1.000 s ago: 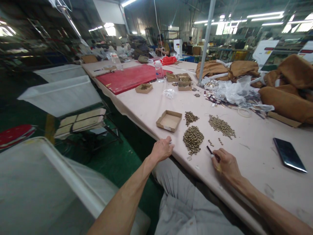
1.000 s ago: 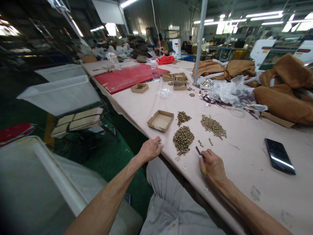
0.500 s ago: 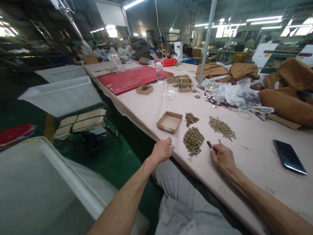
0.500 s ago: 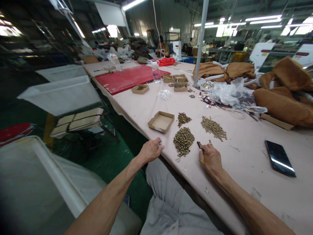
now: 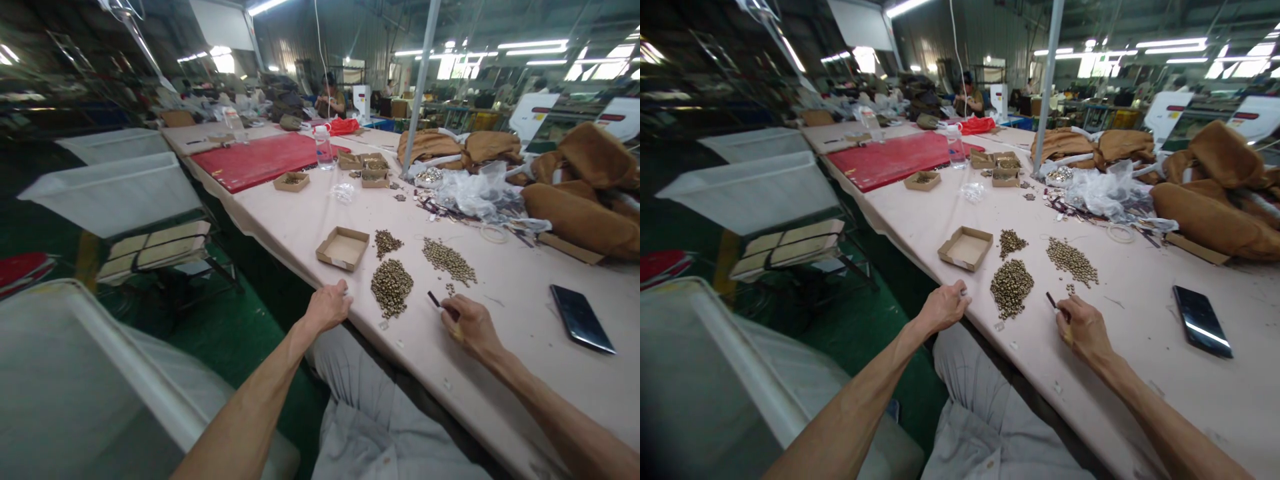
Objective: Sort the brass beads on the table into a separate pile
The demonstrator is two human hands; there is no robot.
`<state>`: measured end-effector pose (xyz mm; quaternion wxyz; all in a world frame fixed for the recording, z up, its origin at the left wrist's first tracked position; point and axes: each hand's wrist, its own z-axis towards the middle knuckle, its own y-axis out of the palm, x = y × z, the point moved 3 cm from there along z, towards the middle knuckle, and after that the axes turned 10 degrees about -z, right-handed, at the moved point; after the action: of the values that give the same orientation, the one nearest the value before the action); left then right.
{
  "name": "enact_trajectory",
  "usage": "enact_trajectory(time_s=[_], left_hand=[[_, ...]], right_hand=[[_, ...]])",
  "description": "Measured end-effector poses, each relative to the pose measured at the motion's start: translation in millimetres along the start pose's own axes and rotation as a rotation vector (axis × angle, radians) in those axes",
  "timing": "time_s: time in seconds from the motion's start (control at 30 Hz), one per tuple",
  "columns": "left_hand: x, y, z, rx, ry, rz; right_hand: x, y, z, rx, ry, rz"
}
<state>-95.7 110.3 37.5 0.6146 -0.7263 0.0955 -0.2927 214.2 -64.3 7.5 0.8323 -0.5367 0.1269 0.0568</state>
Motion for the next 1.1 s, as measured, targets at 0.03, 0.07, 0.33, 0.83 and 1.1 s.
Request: enact_trajectory(time_s=[0.03, 0.07, 0.33, 0.83, 1.1], left_hand=[[0.5, -0.2, -0.8, -0.002, -0.013, 0.004], [1.7, -0.7, -1.9, -0.008, -0.022, 0.011], [17.4, -16.8, -12.1, -0.064, -0.087, 0.009], [16.3, -16.5, -8.9, -0.062, -0.084, -0.006], [7.2, -8.5, -4.7, -0.026, -0.025, -0.001]], right_hand=[[-10.3, -0.9, -7.9, -0.035, -0.044, 0.055], [-20.9, -0.5, -15.4, -0.079, -0.086, 0.104], [-61.6, 20.5, -19.2, -0.120, -0.153, 0.166], [-40.3, 26.5, -9.0, -0.057, -0.041, 0.052], [-39.3, 23.2, -3.8, -0.003, 0.042, 0.026]])
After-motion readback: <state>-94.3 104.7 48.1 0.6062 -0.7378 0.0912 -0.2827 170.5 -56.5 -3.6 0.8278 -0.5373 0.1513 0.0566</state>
